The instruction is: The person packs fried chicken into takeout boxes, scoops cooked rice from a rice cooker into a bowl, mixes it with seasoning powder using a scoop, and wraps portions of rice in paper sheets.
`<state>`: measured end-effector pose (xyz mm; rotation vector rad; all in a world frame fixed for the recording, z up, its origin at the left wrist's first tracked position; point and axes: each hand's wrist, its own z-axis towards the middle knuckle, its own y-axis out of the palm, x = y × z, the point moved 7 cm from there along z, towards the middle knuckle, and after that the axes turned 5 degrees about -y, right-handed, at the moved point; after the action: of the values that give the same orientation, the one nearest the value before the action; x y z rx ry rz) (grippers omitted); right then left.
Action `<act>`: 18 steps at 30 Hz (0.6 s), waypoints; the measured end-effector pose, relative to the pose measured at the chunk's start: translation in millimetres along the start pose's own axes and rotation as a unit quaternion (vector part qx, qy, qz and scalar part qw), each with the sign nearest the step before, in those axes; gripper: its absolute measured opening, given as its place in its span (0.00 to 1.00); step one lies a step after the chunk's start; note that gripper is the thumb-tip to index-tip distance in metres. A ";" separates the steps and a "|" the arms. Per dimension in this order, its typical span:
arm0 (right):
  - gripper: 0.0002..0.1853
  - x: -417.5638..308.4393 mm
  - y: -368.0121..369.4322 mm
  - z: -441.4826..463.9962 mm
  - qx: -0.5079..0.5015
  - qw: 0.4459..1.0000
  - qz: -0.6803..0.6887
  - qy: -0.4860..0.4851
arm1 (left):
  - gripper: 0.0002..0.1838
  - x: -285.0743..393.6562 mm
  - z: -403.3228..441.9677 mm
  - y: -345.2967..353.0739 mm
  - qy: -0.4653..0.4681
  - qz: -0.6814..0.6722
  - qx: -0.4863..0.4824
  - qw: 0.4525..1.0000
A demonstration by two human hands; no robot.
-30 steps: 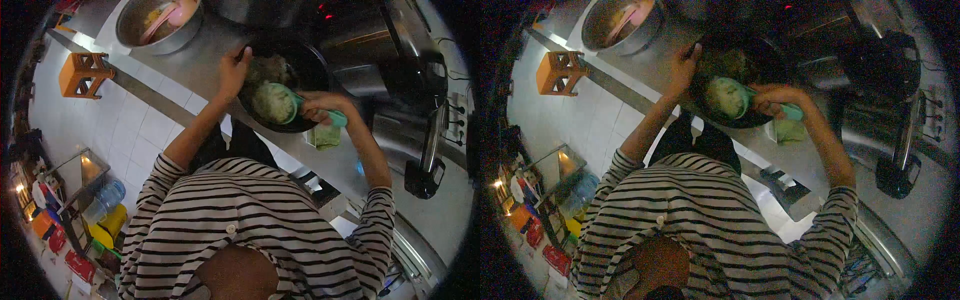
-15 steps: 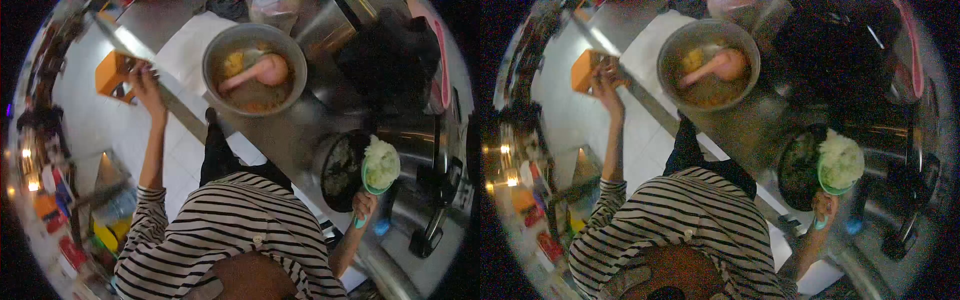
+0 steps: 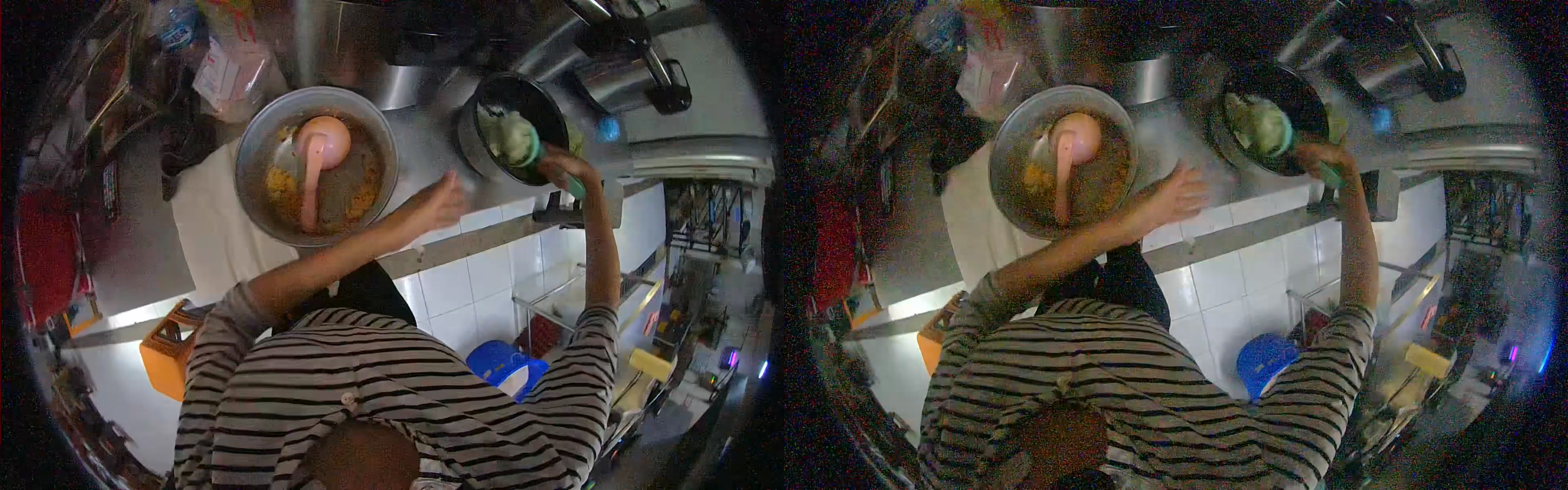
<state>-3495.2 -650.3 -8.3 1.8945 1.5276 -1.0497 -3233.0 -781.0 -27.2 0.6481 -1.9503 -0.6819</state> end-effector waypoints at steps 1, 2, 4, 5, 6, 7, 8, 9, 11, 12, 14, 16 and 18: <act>0.12 8.0 -8.7 20.1 0.014 0.993 -0.072 0.090 | 0.45 2.0 24.6 -4.2 -0.019 -0.041 0.052 0.998; 0.17 19.3 -16.1 30.9 0.026 0.973 -0.142 0.180 | 0.48 4.0 42.6 -8.0 -0.037 -0.082 0.106 0.990; 0.25 -23.4 25.1 30.7 -0.022 0.977 -0.152 0.147 | 0.52 14.7 66.6 -7.8 -0.027 -0.124 0.126 0.984; 0.29 -39.9 40.6 32.3 -0.046 0.978 -0.158 0.131 | 0.53 16.9 75.0 -7.4 -0.021 -0.146 0.136 0.980; 0.32 -40.1 50.0 34.1 -0.085 0.977 -0.139 0.135 | 0.54 21.7 74.7 -1.6 -0.002 -0.152 0.106 0.983; 0.34 -37.7 59.1 37.1 -0.127 0.975 -0.120 0.141 | 0.54 25.6 67.7 1.2 0.016 -0.161 0.079 0.984; 0.37 -37.6 71.7 44.1 -0.172 0.969 -0.102 0.145 | 0.55 27.3 62.3 2.9 0.037 -0.170 0.055 0.983; 0.37 -68.2 89.0 29.1 -0.127 0.966 -0.173 0.143 | 0.54 19.9 58.7 -9.2 0.052 -0.194 0.124 0.972; 0.37 -61.4 92.7 24.7 -0.150 0.966 -0.131 0.162 | 0.57 17.9 43.2 -13.5 0.059 -0.186 0.099 0.976; 0.38 -57.0 90.9 24.6 -0.159 0.965 -0.111 0.178 | 0.59 17.2 37.8 -18.6 0.061 -0.187 0.084 0.977; 0.30 -47.4 81.4 22.7 -0.176 0.963 -0.093 0.181 | 0.58 19.4 32.0 -25.0 0.074 -0.188 0.085 0.976; 0.26 -28.6 69.0 20.4 -0.164 0.964 -0.015 0.208 | 0.58 28.2 24.2 -24.0 0.077 -0.178 0.102 0.976; 0.12 -26.5 66.8 17.8 -0.157 0.971 0.036 0.177 | 0.54 36.1 18.7 -22.3 0.080 -0.203 0.143 0.965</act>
<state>-3437.7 -696.6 -3.6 1.9600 1.6833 -0.4166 -3261.3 -817.7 -28.7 1.2672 -1.7949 -0.5737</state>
